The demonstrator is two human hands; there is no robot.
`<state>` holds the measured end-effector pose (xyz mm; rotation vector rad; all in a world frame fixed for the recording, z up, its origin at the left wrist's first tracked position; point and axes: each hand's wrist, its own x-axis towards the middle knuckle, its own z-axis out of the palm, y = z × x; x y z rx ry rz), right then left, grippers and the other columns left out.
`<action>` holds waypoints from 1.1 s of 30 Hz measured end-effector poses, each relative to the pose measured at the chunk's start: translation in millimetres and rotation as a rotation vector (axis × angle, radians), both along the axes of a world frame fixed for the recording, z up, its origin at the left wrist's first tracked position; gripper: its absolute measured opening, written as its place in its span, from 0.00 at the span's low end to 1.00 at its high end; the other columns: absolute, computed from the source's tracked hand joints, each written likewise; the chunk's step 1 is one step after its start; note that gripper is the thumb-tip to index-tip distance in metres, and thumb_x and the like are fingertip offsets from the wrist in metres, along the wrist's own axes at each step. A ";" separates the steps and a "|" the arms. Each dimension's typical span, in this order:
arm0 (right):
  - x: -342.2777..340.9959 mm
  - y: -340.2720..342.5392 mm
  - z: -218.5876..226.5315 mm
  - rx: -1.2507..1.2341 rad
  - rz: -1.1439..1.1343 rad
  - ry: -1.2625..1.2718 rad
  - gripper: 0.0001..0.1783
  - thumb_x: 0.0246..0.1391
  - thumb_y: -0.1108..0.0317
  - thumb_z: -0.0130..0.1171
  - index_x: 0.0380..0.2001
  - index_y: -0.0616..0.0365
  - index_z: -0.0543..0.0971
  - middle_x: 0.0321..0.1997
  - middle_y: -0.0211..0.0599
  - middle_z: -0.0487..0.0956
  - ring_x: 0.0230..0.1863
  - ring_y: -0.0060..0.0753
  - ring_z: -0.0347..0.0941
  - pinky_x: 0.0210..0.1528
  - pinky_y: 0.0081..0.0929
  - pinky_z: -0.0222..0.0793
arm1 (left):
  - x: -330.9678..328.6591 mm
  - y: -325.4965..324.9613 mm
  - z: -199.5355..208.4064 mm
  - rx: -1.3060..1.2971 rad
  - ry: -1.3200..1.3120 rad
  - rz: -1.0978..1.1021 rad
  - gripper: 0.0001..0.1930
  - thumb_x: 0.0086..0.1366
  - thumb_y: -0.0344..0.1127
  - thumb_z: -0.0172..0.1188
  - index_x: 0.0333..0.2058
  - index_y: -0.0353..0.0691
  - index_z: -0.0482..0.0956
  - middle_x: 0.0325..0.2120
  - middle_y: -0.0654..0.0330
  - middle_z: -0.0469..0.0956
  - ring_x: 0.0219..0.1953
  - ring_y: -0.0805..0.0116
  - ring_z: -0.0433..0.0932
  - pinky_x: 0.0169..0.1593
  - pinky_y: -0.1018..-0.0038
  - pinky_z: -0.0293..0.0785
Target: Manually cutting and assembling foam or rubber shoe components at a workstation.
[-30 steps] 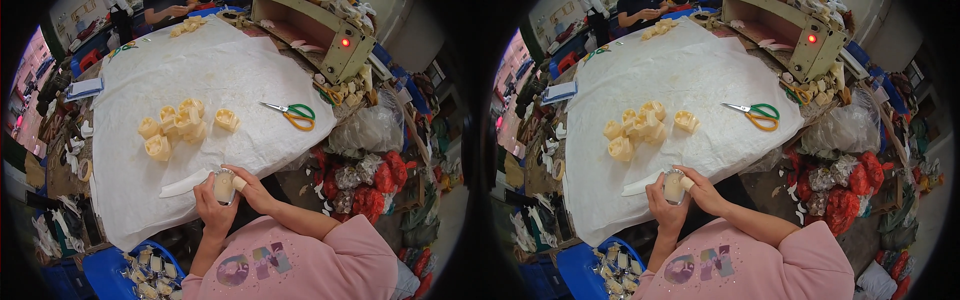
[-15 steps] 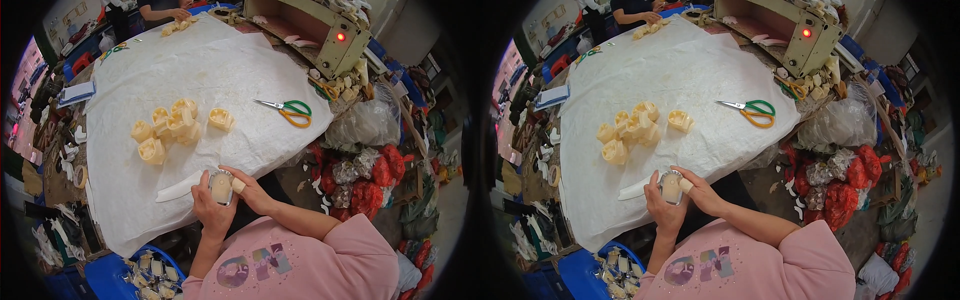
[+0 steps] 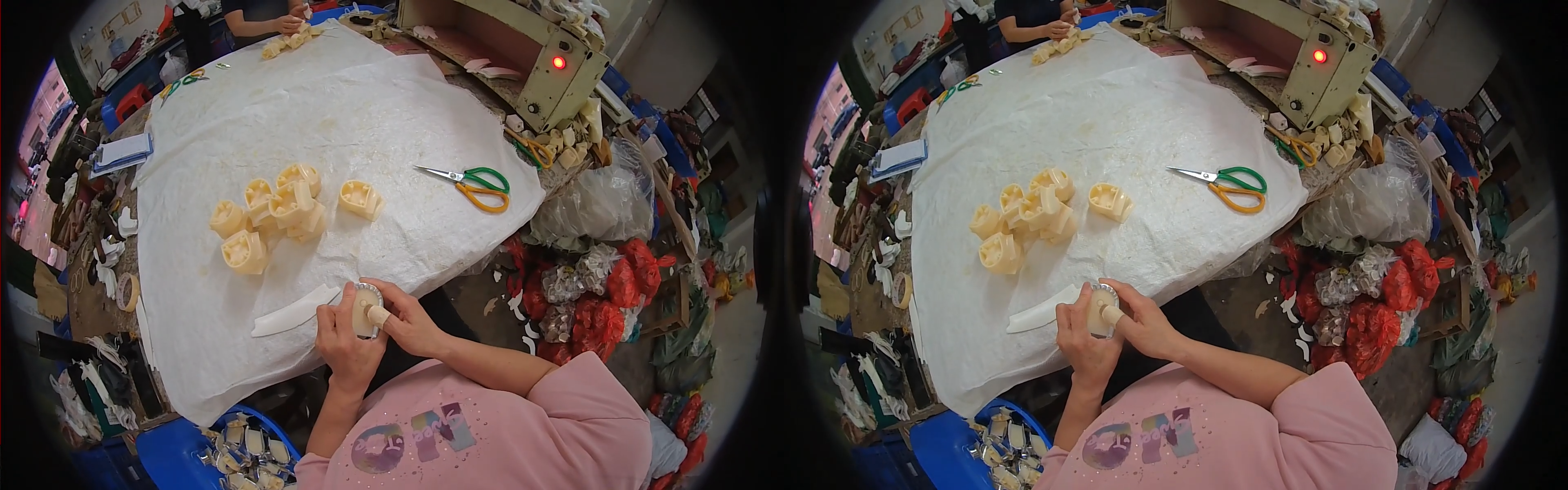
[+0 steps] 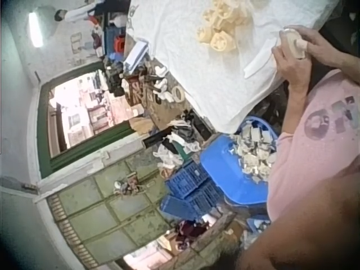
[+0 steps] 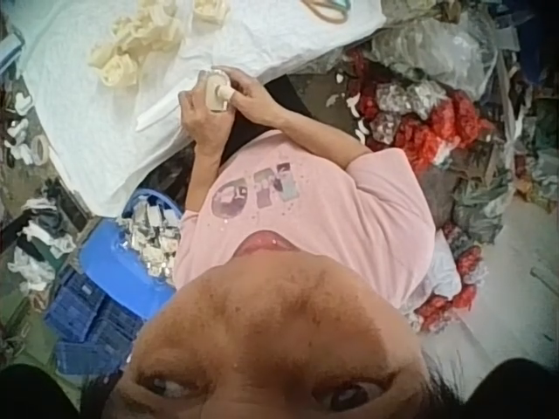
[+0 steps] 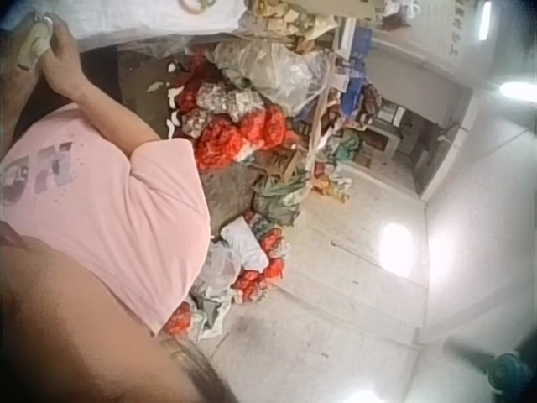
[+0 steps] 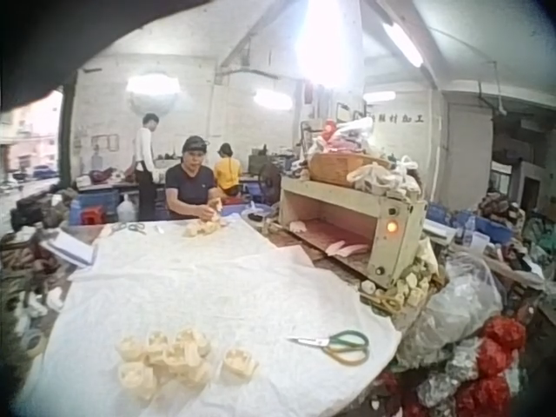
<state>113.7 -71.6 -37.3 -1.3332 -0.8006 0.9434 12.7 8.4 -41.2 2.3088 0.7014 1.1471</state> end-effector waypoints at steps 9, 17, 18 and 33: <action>0.9 1.1 -2.4 0.060 0.075 -0.032 0.32 0.58 0.66 0.54 0.63 0.59 0.57 0.53 0.37 0.69 0.51 0.25 0.66 0.54 0.27 0.64 | -2.4 0.1 0.3 -0.037 0.011 0.014 0.32 0.44 0.37 0.71 0.49 0.33 0.72 0.29 0.53 0.71 0.31 0.56 0.70 0.32 0.64 0.70; 0.5 1.0 3.7 -0.035 0.063 -0.078 0.29 0.55 0.69 0.50 0.61 0.63 0.60 0.54 0.43 0.70 0.57 0.32 0.65 0.60 0.28 0.59 | -3.1 -0.5 2.4 0.012 -0.032 0.044 0.32 0.44 0.39 0.72 0.50 0.38 0.73 0.26 0.56 0.64 0.24 0.60 0.69 0.26 0.66 0.68; 1.7 1.9 4.8 -0.033 0.065 -0.080 0.29 0.55 0.69 0.50 0.61 0.63 0.60 0.54 0.43 0.70 0.57 0.32 0.65 0.60 0.28 0.59 | -3.9 -0.9 5.4 0.014 -0.034 0.047 0.32 0.44 0.39 0.72 0.50 0.38 0.73 0.26 0.56 0.64 0.24 0.60 0.69 0.26 0.66 0.68; 16.1 2.6 1.9 0.058 -0.117 0.346 0.19 0.64 0.58 0.44 0.53 0.57 0.69 0.44 0.33 0.73 0.42 0.23 0.72 0.43 0.23 0.71 | 5.0 -1.2 3.1 0.098 -0.168 -0.037 0.32 0.42 0.30 0.71 0.49 0.31 0.71 0.36 0.50 0.74 0.37 0.55 0.76 0.39 0.66 0.76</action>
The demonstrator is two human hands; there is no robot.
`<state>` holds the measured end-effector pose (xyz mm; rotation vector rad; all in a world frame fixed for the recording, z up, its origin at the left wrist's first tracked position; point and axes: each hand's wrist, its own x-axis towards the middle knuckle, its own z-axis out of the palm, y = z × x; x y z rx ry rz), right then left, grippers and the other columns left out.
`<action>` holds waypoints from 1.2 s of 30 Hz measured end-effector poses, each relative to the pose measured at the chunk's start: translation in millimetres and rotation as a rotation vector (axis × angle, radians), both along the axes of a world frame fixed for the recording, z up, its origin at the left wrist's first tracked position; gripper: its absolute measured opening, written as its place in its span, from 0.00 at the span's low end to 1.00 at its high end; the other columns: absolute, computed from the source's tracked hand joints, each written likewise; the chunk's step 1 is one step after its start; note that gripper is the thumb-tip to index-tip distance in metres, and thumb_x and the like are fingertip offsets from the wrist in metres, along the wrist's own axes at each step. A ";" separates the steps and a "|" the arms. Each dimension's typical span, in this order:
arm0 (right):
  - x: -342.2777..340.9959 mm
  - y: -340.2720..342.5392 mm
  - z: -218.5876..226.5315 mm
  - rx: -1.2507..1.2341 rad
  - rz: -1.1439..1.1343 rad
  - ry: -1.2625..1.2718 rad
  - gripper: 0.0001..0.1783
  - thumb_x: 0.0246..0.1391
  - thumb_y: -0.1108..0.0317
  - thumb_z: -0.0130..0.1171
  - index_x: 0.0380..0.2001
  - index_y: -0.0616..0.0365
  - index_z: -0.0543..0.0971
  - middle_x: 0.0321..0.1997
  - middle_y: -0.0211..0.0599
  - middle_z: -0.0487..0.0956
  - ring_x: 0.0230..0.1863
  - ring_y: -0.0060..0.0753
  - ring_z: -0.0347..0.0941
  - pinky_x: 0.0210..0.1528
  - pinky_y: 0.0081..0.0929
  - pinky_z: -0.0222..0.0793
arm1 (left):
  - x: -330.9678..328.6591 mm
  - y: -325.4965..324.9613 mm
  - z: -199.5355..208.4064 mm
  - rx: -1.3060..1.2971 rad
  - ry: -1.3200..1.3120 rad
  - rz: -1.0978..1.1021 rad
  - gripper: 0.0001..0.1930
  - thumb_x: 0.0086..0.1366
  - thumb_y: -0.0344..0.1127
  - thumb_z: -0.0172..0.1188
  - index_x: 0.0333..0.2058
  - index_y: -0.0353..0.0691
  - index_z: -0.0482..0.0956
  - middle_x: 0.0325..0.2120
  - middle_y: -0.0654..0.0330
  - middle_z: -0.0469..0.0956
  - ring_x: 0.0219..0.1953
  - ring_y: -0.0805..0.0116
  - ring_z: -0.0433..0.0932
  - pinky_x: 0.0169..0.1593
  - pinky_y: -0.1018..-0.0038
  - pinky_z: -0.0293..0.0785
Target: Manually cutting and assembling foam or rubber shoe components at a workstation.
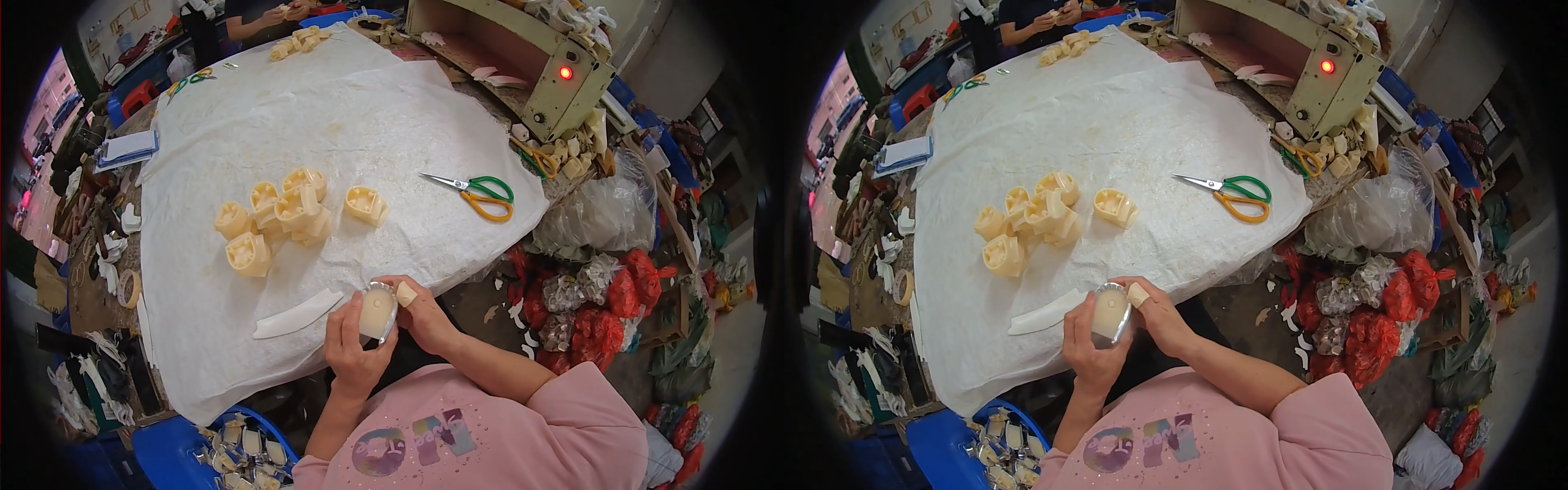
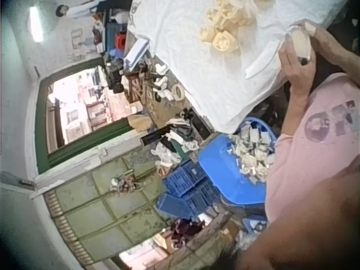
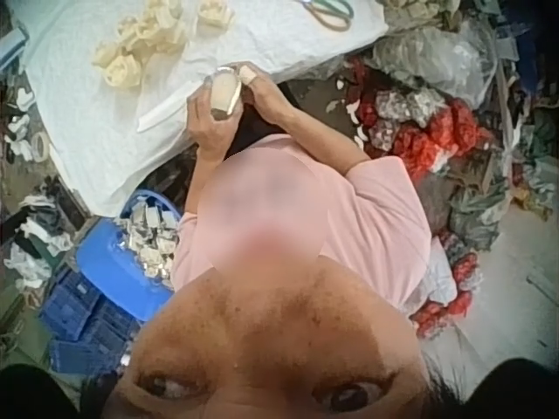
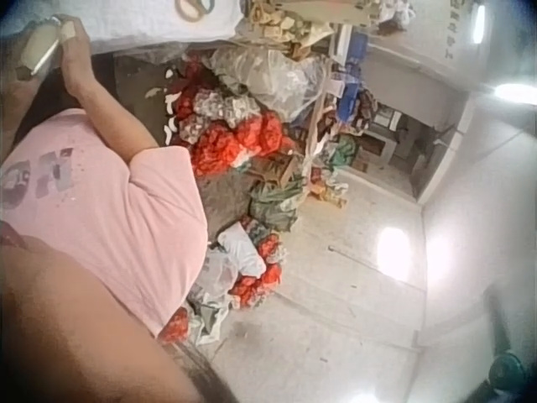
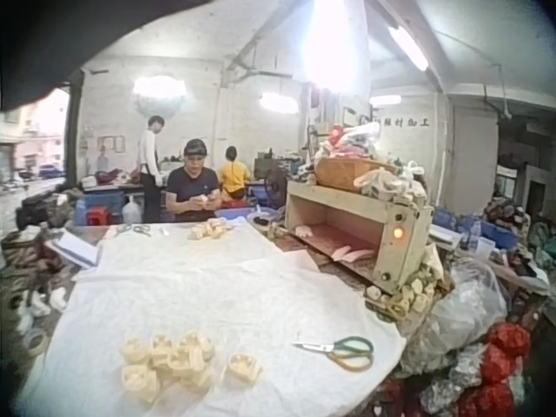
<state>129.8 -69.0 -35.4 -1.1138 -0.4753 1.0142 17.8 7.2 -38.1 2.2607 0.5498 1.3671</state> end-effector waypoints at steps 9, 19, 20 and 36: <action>11.0 -3.1 -8.5 -0.018 0.004 -0.445 0.16 0.64 0.60 0.42 0.44 0.58 0.73 0.30 0.28 0.73 0.26 0.18 0.69 0.22 0.16 0.66 | 1.8 -9.1 2.3 -0.045 0.017 -0.118 0.29 0.40 0.26 0.69 0.46 0.32 0.75 0.35 0.49 0.76 0.35 0.53 0.77 0.38 0.66 0.77; 32.5 -1.2 7.4 -0.076 -0.087 -0.068 0.21 0.65 0.53 0.40 0.51 0.57 0.71 0.34 0.29 0.73 0.28 0.18 0.67 0.28 0.17 0.65 | 11.7 -2.4 9.9 -0.330 0.095 -0.138 0.43 0.43 0.33 0.72 0.59 0.32 0.62 0.42 0.52 0.73 0.42 0.58 0.74 0.45 0.67 0.71; 34.7 -2.3 6.0 -0.041 -0.072 -0.069 0.23 0.65 0.50 0.41 0.52 0.57 0.70 0.37 0.30 0.72 0.31 0.19 0.67 0.31 0.18 0.66 | 12.1 0.1 10.1 -0.364 0.120 -0.146 0.45 0.44 0.34 0.72 0.60 0.33 0.60 0.43 0.54 0.72 0.43 0.61 0.73 0.44 0.68 0.70; 41.9 -17.3 -4.4 -0.115 0.032 -0.159 0.25 0.66 0.50 0.39 0.54 0.59 0.68 0.40 0.33 0.73 0.35 0.21 0.70 0.35 0.21 0.70 | 43.0 4.1 11.9 -0.064 0.414 -0.102 0.38 0.38 0.29 0.72 0.53 0.34 0.68 0.37 0.53 0.68 0.42 0.55 0.67 0.48 0.64 0.65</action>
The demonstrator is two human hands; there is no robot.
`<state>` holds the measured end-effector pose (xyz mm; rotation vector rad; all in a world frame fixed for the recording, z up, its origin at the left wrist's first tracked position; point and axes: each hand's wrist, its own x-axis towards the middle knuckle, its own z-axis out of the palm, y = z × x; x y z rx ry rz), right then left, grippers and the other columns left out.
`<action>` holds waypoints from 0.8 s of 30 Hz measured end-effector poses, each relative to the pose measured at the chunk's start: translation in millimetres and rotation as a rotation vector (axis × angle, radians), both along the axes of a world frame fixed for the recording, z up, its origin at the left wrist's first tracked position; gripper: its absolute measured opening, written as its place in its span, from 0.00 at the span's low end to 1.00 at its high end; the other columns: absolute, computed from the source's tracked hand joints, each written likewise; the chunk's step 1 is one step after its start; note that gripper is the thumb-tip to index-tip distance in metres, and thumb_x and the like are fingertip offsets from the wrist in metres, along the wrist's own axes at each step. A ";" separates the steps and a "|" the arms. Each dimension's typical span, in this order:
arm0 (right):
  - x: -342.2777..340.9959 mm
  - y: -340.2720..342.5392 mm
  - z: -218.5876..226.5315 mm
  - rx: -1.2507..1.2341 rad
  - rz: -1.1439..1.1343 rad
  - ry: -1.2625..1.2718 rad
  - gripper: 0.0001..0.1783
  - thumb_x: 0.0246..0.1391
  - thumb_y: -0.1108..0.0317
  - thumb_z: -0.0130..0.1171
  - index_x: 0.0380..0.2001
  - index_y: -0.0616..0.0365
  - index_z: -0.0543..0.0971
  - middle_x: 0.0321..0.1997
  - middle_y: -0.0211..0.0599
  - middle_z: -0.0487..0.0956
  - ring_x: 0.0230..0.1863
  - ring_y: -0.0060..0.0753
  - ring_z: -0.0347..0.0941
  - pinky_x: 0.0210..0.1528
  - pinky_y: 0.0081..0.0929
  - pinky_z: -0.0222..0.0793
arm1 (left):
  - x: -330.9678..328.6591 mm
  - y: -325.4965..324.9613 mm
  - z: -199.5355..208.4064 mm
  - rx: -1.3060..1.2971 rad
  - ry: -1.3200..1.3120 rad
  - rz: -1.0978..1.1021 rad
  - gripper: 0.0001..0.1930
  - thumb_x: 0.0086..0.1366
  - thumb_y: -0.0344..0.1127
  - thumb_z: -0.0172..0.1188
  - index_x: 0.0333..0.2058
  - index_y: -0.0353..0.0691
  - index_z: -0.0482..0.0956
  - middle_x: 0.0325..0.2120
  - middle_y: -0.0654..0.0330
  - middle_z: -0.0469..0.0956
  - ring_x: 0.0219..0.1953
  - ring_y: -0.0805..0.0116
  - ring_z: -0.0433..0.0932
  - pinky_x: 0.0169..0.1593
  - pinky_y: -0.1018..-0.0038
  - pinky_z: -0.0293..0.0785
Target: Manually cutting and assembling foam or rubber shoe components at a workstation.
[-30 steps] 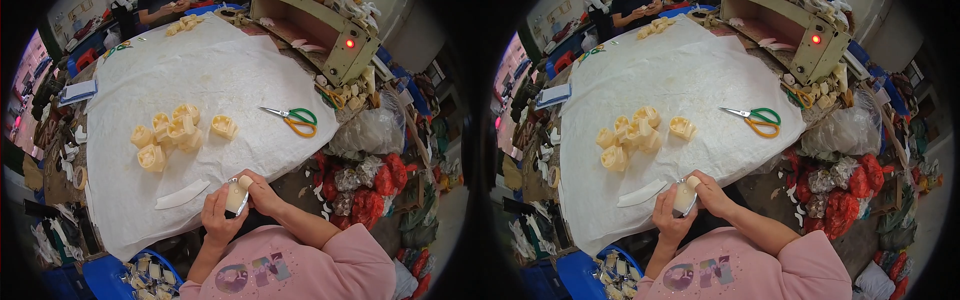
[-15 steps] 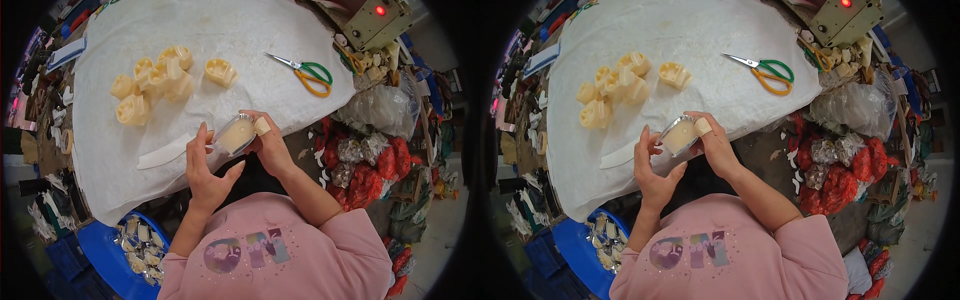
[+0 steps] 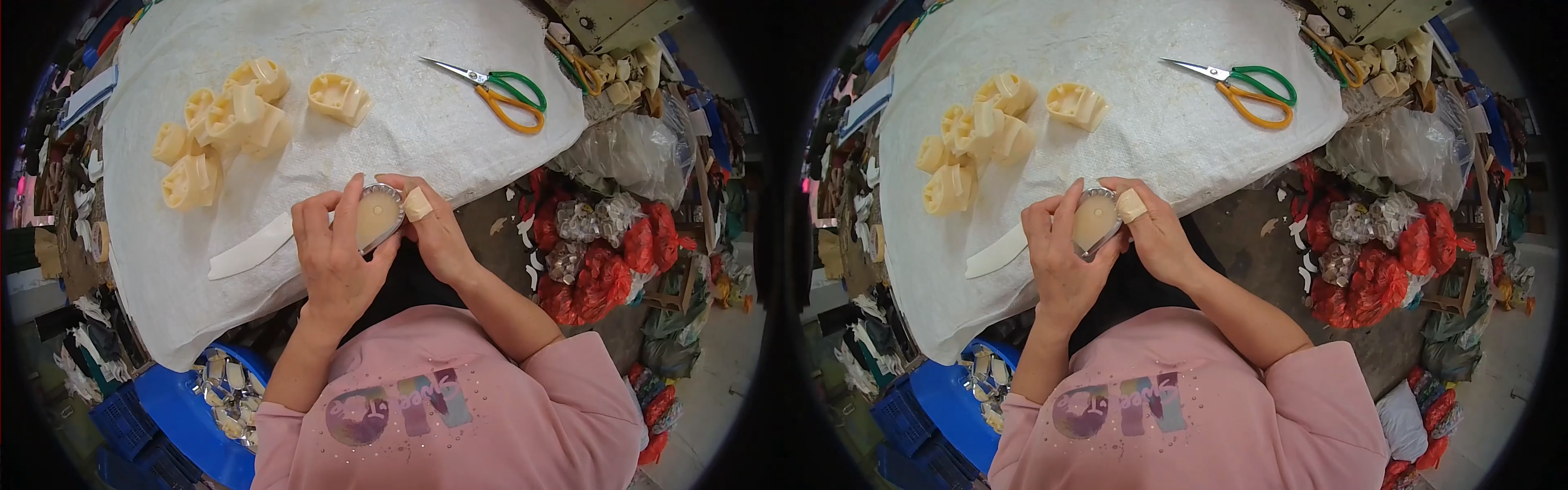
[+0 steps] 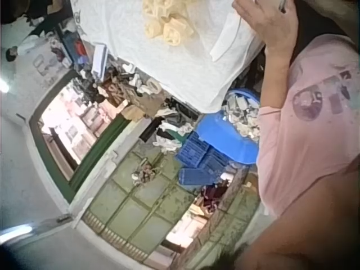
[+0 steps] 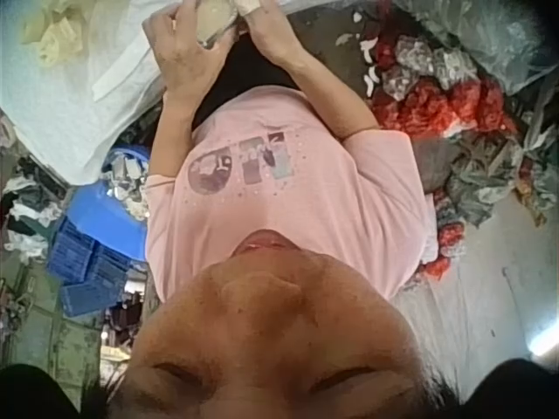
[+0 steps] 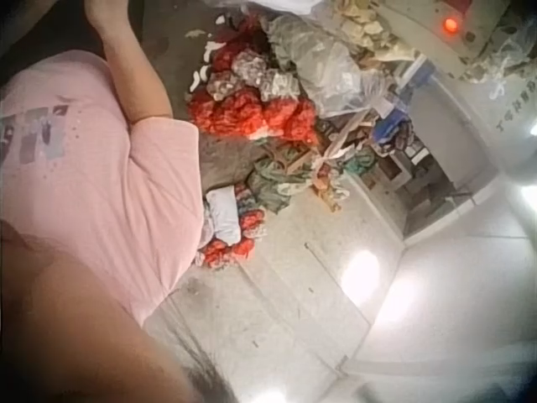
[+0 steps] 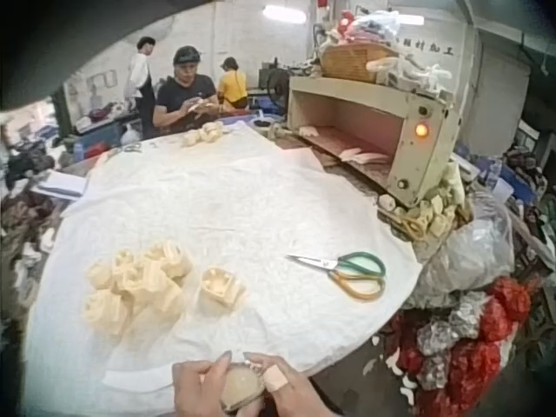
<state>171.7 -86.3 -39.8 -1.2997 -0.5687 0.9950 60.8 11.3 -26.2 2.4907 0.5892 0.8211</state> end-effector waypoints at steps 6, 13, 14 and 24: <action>8.6 -2.3 6.0 0.029 0.004 -0.342 0.20 0.65 0.58 0.41 0.52 0.59 0.71 0.38 0.39 0.77 0.36 0.24 0.73 0.36 0.21 0.70 | -6.4 12.8 3.1 -0.648 -0.061 -0.088 0.28 0.47 0.28 0.68 0.49 0.37 0.68 0.40 0.50 0.72 0.43 0.55 0.74 0.46 0.64 0.71; 16.4 -7.9 3.2 0.116 -0.019 -0.416 0.17 0.61 0.66 0.46 0.51 0.60 0.72 0.30 0.35 0.79 0.29 0.25 0.72 0.32 0.22 0.68 | -16.7 20.4 0.5 -1.851 -0.778 -0.378 0.35 0.56 0.32 0.65 0.59 0.40 0.56 0.53 0.41 0.65 0.59 0.46 0.64 0.57 0.56 0.68; 15.4 -8.1 1.4 0.138 -0.003 -0.451 0.17 0.61 0.67 0.47 0.51 0.60 0.72 0.29 0.35 0.79 0.29 0.24 0.72 0.32 0.22 0.68 | -19.0 21.6 -5.0 -1.850 -0.776 -0.369 0.35 0.56 0.32 0.65 0.59 0.40 0.56 0.53 0.41 0.65 0.59 0.46 0.64 0.57 0.56 0.68; -1.7 -4.5 -8.3 0.192 0.047 -0.271 0.17 0.54 0.76 0.53 0.48 0.62 0.73 0.36 0.40 0.78 0.36 0.29 0.76 0.40 0.25 0.72 | -21.5 22.3 -19.7 -1.782 -0.707 -0.429 0.39 0.51 0.32 0.69 0.58 0.37 0.56 0.54 0.44 0.65 0.56 0.55 0.68 0.60 0.62 0.64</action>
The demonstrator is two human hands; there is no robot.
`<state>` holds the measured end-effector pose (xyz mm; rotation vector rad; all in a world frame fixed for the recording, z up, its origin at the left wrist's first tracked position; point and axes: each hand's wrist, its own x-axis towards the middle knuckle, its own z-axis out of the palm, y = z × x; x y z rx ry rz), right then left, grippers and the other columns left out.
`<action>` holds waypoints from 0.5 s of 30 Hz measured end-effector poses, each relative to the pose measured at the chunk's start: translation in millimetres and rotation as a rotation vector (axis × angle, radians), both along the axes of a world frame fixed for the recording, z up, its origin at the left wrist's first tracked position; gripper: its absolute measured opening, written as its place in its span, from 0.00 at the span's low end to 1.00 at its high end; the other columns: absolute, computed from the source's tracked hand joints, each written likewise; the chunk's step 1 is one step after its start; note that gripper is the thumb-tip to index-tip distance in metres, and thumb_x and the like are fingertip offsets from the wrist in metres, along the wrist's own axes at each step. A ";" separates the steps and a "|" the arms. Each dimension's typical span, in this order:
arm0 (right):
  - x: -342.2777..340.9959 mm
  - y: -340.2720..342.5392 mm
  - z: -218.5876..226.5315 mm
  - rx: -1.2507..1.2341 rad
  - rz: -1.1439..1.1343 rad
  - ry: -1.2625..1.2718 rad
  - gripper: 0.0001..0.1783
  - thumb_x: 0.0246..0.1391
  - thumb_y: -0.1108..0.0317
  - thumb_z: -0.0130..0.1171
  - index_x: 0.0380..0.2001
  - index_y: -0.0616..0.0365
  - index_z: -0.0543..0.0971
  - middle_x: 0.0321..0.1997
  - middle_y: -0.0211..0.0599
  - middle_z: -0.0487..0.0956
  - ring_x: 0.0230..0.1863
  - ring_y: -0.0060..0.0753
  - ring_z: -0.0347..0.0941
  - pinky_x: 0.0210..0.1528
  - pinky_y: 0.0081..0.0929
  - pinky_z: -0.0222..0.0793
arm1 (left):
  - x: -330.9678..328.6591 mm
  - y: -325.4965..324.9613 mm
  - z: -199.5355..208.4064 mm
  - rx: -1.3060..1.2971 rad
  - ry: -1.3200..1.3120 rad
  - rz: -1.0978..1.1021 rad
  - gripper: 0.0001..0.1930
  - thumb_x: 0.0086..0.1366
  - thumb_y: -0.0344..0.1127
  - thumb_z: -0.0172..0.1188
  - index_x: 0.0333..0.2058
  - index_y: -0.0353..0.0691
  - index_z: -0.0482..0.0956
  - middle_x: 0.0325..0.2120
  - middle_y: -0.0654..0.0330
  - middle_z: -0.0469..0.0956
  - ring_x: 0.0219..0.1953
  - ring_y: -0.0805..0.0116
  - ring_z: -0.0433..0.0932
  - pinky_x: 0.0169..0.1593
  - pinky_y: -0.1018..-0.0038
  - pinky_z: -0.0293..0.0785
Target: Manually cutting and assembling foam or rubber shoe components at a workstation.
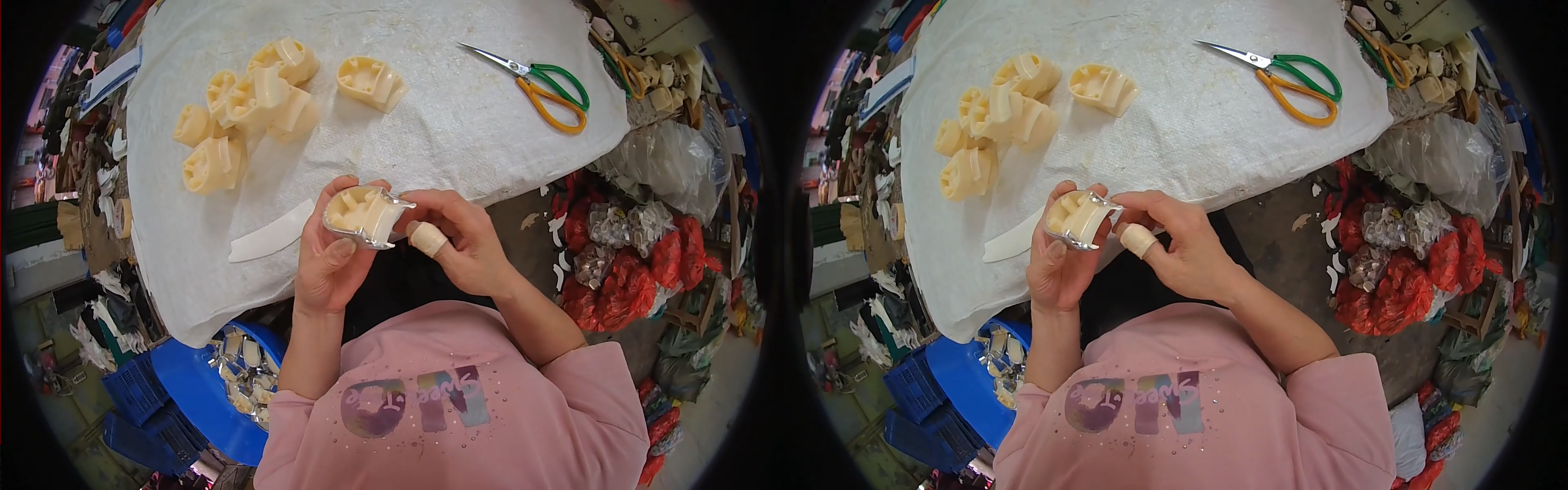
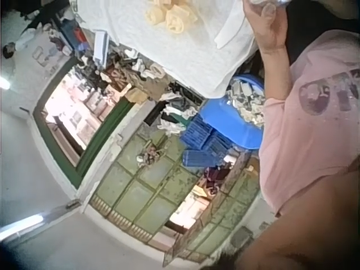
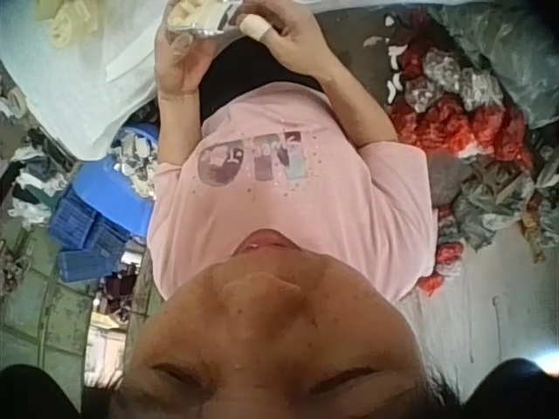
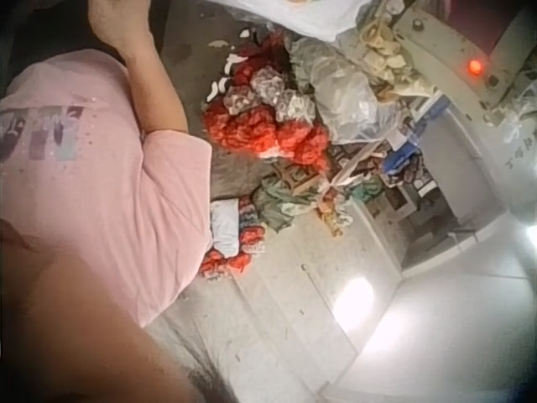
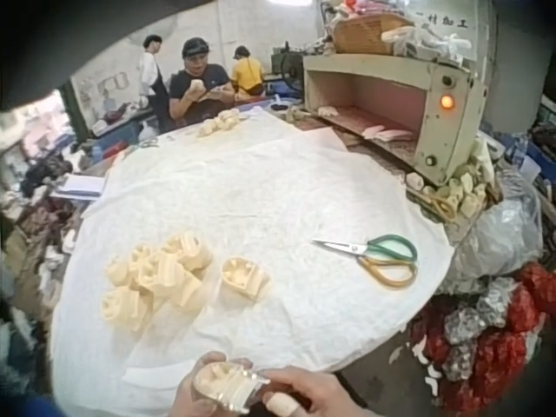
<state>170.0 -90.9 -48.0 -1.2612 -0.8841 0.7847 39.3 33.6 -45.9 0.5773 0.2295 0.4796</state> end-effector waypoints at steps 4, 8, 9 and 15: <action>5.4 -0.8 -1.4 0.021 -0.042 -0.028 0.15 0.53 0.76 0.54 0.46 0.61 0.73 0.35 0.39 0.78 0.35 0.31 0.77 0.39 0.26 0.73 | 2.2 -2.3 -3.9 0.211 0.114 -0.027 0.39 0.48 0.34 0.72 0.56 0.36 0.59 0.53 0.48 0.67 0.56 0.58 0.69 0.60 0.65 0.64; 13.9 -3.1 -7.0 -0.016 -0.083 -0.110 0.17 0.50 0.77 0.55 0.46 0.60 0.73 0.35 0.38 0.78 0.35 0.33 0.77 0.38 0.27 0.72 | 6.0 -7.0 2.6 0.488 0.240 -0.024 0.37 0.49 0.28 0.69 0.56 0.35 0.59 0.50 0.51 0.69 0.54 0.65 0.70 0.57 0.69 0.68; 17.5 -4.0 -4.0 -0.016 -0.087 -0.111 0.17 0.50 0.77 0.55 0.46 0.60 0.73 0.35 0.38 0.78 0.35 0.33 0.77 0.38 0.27 0.72 | 7.6 -11.2 9.2 0.527 0.320 -0.012 0.36 0.49 0.27 0.68 0.56 0.35 0.61 0.50 0.52 0.70 0.53 0.65 0.70 0.56 0.70 0.67; 103.1 -15.2 -0.8 -0.090 -0.451 -0.890 0.22 0.40 0.83 0.53 0.43 0.59 0.74 0.38 0.44 0.76 0.41 0.47 0.73 0.42 0.34 0.70 | 9.1 -9.5 2.1 1.069 0.543 0.080 0.29 0.46 0.28 0.67 0.50 0.35 0.71 0.46 0.54 0.72 0.49 0.62 0.71 0.54 0.70 0.66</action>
